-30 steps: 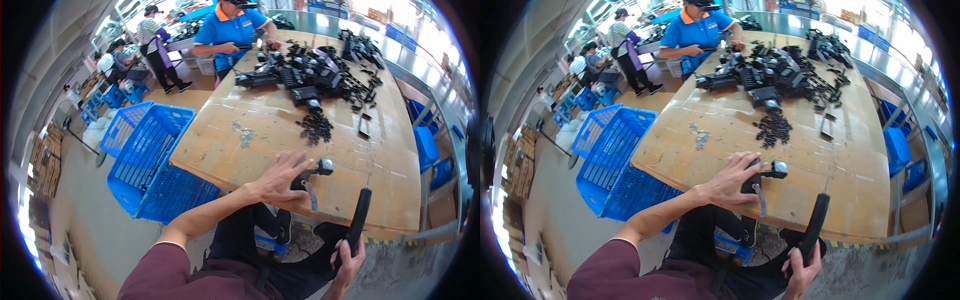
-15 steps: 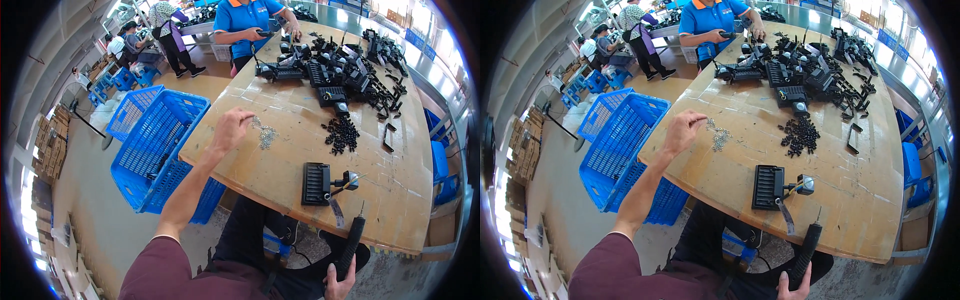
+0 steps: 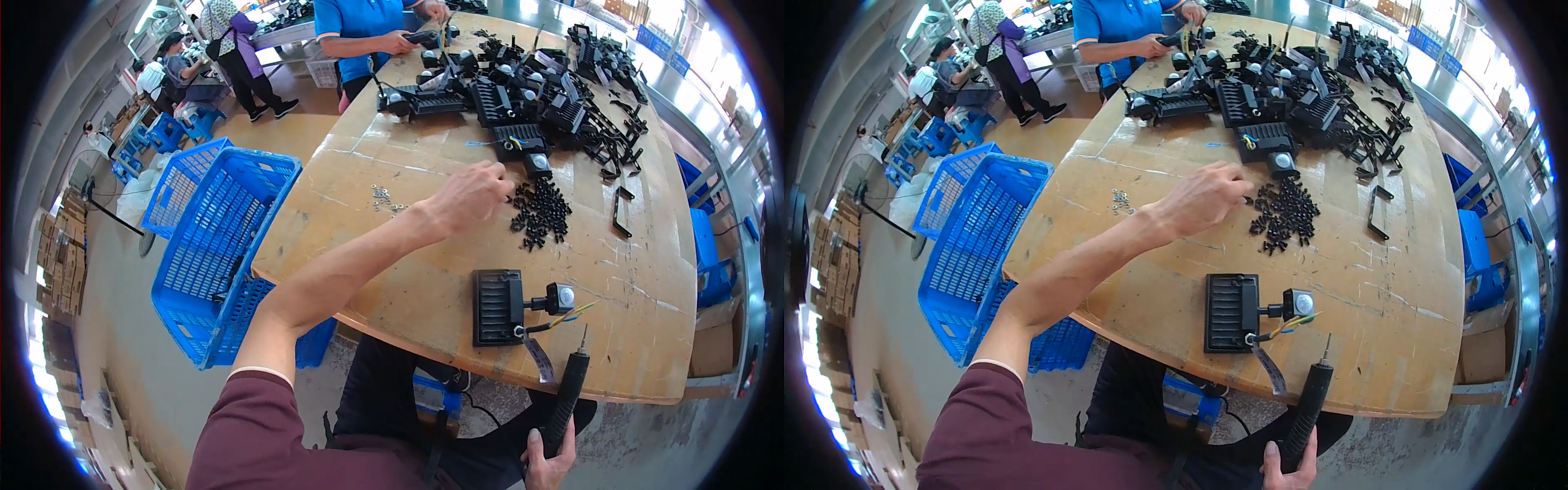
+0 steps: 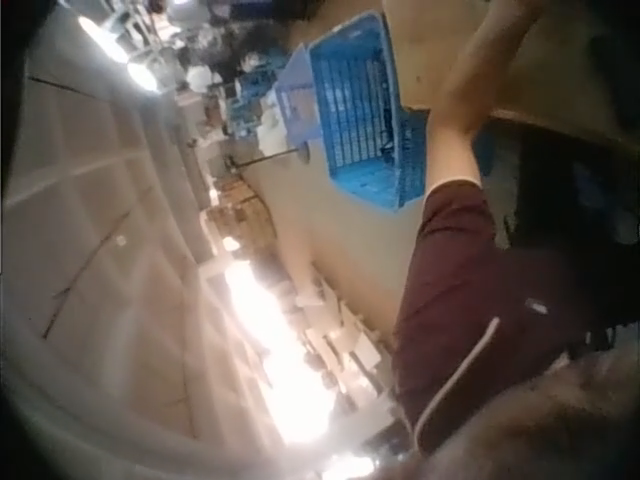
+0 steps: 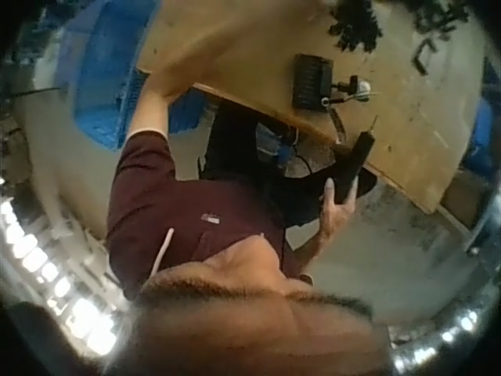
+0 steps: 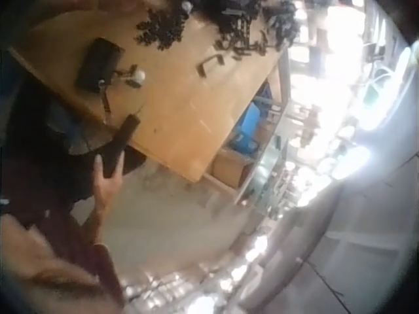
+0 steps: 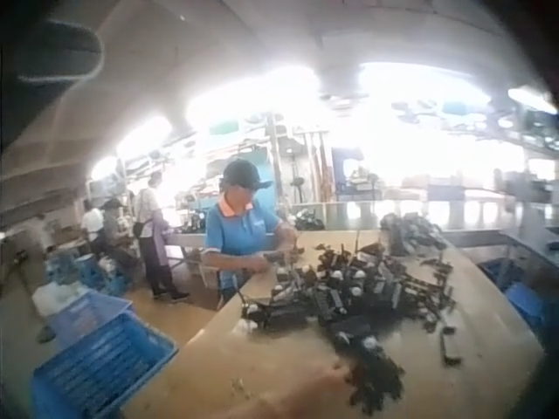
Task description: The person assembles electronic components by picking up a housing and a sensor, then using a power screwdriver to fasten them together. They pick up a bracket and screw it onto the housing before placing the completed unit into a blue crate.
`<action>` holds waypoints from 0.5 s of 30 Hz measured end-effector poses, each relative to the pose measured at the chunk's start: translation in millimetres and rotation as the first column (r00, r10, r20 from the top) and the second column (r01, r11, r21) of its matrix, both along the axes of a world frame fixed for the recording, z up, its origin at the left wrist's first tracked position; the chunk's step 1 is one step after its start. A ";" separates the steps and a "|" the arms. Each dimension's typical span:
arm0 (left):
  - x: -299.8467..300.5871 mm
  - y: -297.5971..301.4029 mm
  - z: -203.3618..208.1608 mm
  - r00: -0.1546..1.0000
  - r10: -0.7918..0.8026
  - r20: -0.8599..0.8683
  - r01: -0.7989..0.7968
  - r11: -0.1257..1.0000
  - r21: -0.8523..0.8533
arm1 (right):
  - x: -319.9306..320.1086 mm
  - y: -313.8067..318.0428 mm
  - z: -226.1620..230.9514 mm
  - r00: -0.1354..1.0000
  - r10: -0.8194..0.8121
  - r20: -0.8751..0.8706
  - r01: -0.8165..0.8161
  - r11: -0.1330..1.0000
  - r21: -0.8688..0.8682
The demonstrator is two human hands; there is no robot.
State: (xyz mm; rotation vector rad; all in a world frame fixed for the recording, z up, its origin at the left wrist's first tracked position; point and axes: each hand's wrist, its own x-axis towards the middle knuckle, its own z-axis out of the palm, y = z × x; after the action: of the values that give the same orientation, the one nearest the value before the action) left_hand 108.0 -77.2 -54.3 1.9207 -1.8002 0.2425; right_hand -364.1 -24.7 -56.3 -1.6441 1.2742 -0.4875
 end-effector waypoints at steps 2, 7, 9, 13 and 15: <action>-2.2 -6.6 -4.5 0.992 -0.032 0.123 0.025 0.998 0.059 | -2.7 -1.8 -5.0 0.999 0.037 0.037 -0.035 0.998 -0.048; -4.1 -13.1 -11.1 0.956 -0.058 0.287 0.029 0.994 0.105 | -11.5 -0.4 -9.8 0.999 0.033 0.035 -0.028 0.990 -0.138; -2.8 -15.8 -11.4 0.978 -0.038 0.204 0.026 0.998 0.061 | -14.5 1.1 -8.2 0.999 0.034 0.022 -0.031 0.989 -0.142; 0.6 -0.7 4.5 0.997 0.021 0.070 -0.021 1.000 -0.005 | -20.9 17.4 1.4 0.989 0.025 0.145 -0.015 0.998 -0.067; -9.3 42.6 31.9 0.968 0.159 -0.193 -0.184 0.975 -0.123 | -39.7 29.0 2.6 0.993 0.093 0.078 -0.093 0.996 -0.008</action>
State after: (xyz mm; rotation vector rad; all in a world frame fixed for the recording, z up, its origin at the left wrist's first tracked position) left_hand 98.8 -34.6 -22.4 1.9334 -1.4620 0.2365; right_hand -403.8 4.3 -53.7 -1.6637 1.1344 -0.4929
